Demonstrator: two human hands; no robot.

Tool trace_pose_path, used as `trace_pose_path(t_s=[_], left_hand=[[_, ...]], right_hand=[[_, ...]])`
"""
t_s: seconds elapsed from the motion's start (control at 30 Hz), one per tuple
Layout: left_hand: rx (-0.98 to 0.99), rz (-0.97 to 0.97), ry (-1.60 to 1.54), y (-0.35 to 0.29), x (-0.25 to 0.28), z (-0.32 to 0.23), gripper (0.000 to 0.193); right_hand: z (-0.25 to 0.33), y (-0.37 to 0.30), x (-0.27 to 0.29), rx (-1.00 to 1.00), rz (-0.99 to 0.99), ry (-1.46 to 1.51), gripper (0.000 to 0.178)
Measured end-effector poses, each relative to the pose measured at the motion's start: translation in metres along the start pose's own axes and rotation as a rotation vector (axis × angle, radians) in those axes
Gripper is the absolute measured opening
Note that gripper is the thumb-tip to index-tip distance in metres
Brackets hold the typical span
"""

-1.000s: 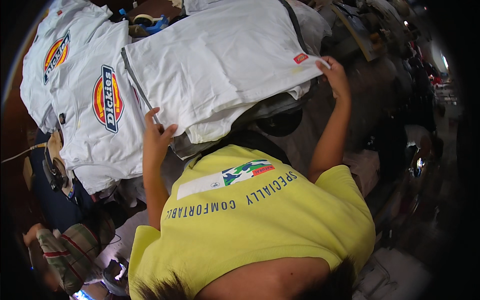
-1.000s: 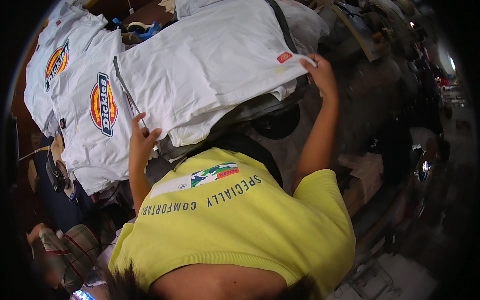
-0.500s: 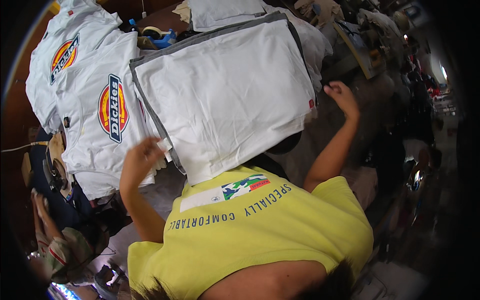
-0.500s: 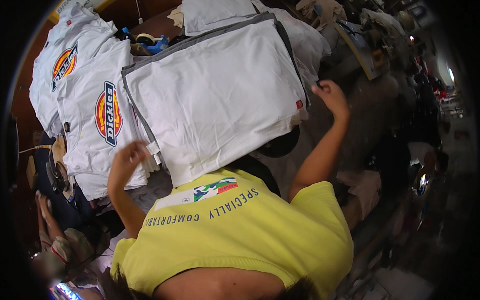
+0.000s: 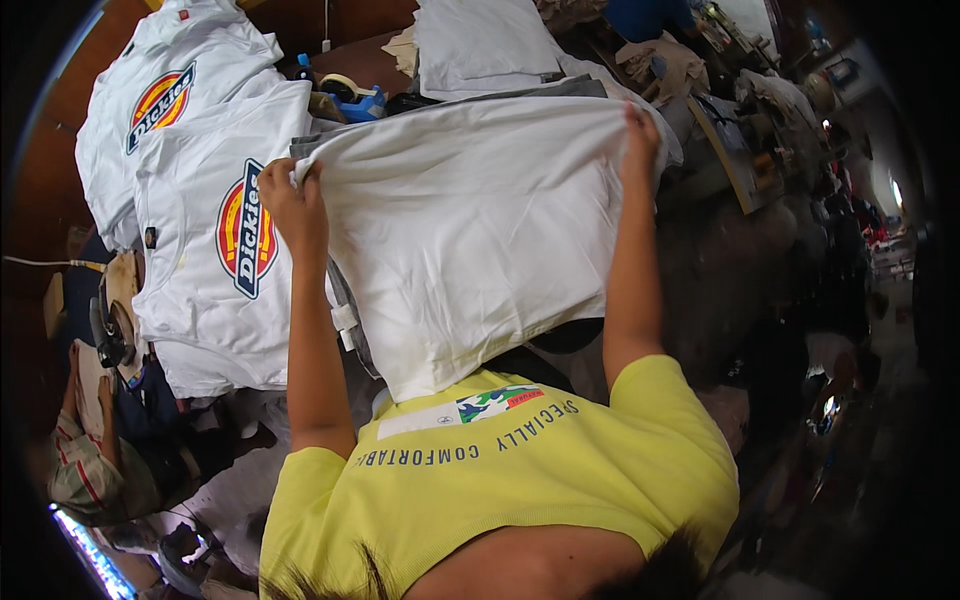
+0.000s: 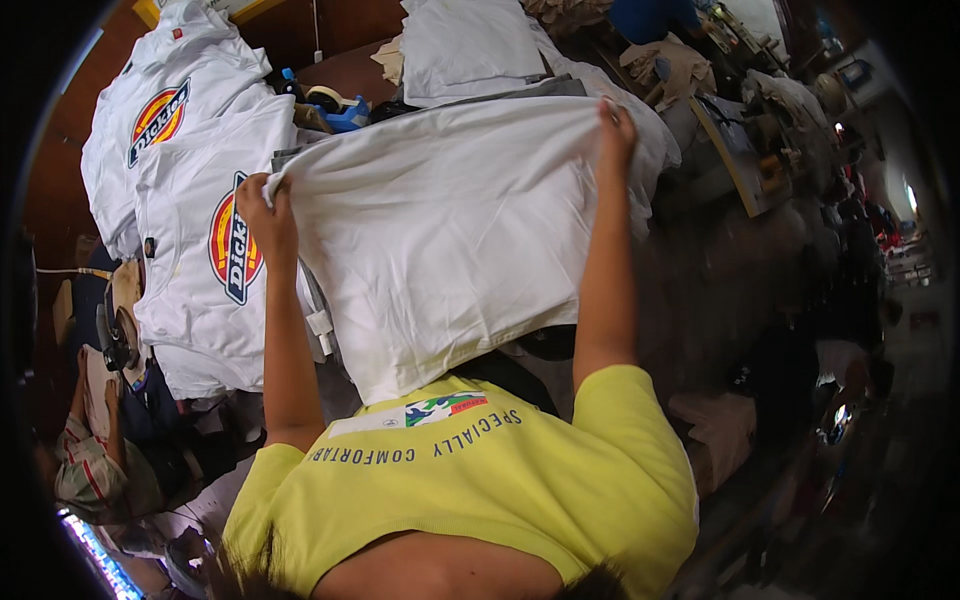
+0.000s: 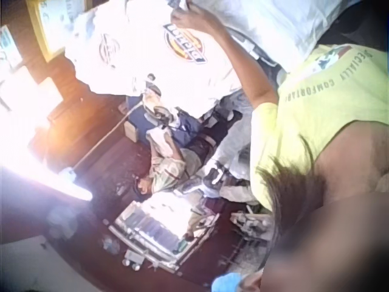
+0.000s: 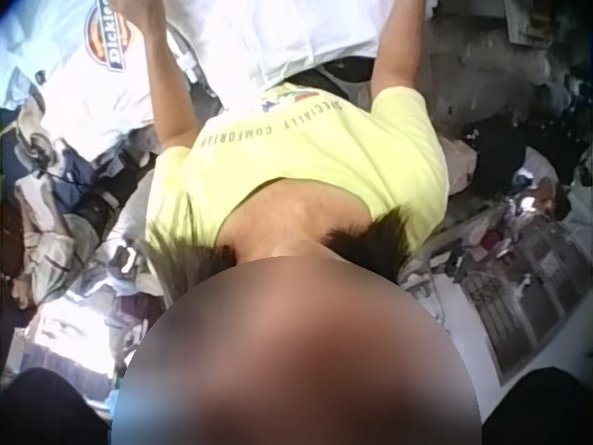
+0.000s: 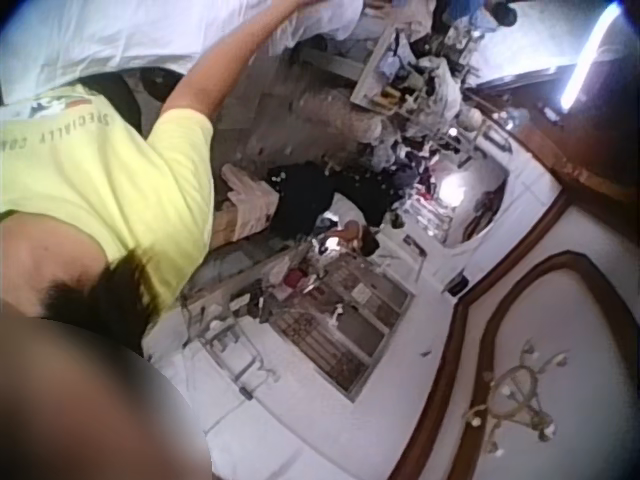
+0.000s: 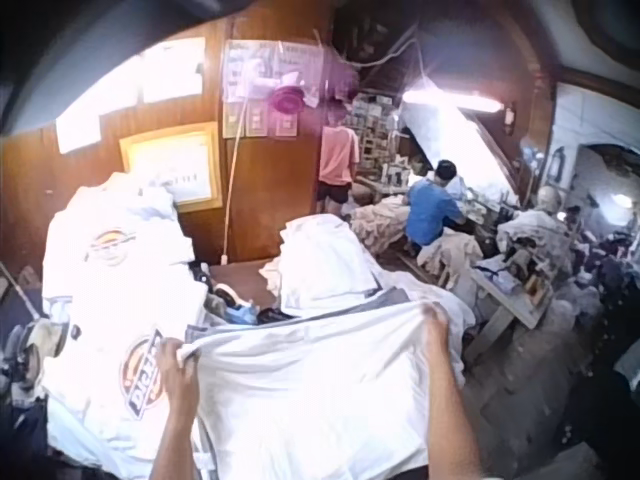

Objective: The person folds a stack of gray and white garments by hand, smoothing them flat on a table and aligning the edges before piling them into a single stack.

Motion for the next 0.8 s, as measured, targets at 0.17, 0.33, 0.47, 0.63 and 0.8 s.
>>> trace_pose_path(t_s=[0.17,0.33,0.47,0.63,0.8], left_hand=[[0.191,-0.233,-0.791,-0.018,0.092,-0.042,0.017],[0.232,-0.259,-0.871,-0.003,0.123,-0.062,0.031],[0.118,-0.120,-0.343,0.021,0.040,-0.014,0.019],[0.362,0.154,0.216,0.002,-0.059,0.050,0.029],[0.248,0.233,0.550,0.027,-0.045,-0.005,0.043]], right_hand=[[0.122,-0.042,0.074,0.196,-0.334,0.468,0.014],[0.217,-0.040,0.042,0.366,-0.347,-0.148,0.036],[0.139,0.014,-0.010,0.404,-0.223,-0.730,0.040],[-0.032,0.024,-0.056,0.028,0.119,-1.217,0.026],[-0.019,0.049,-0.077,0.181,0.185,-1.541,0.028]])
Point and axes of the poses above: each hand's wrist, its own y-axis towards the middle knuckle, its own x-axis out of the back of the hand, z = x × y, the point moved 3 cm from there along y, towards the middle knuckle, and after that the axes turned 4 degrees about y, right-handed, at the moved point
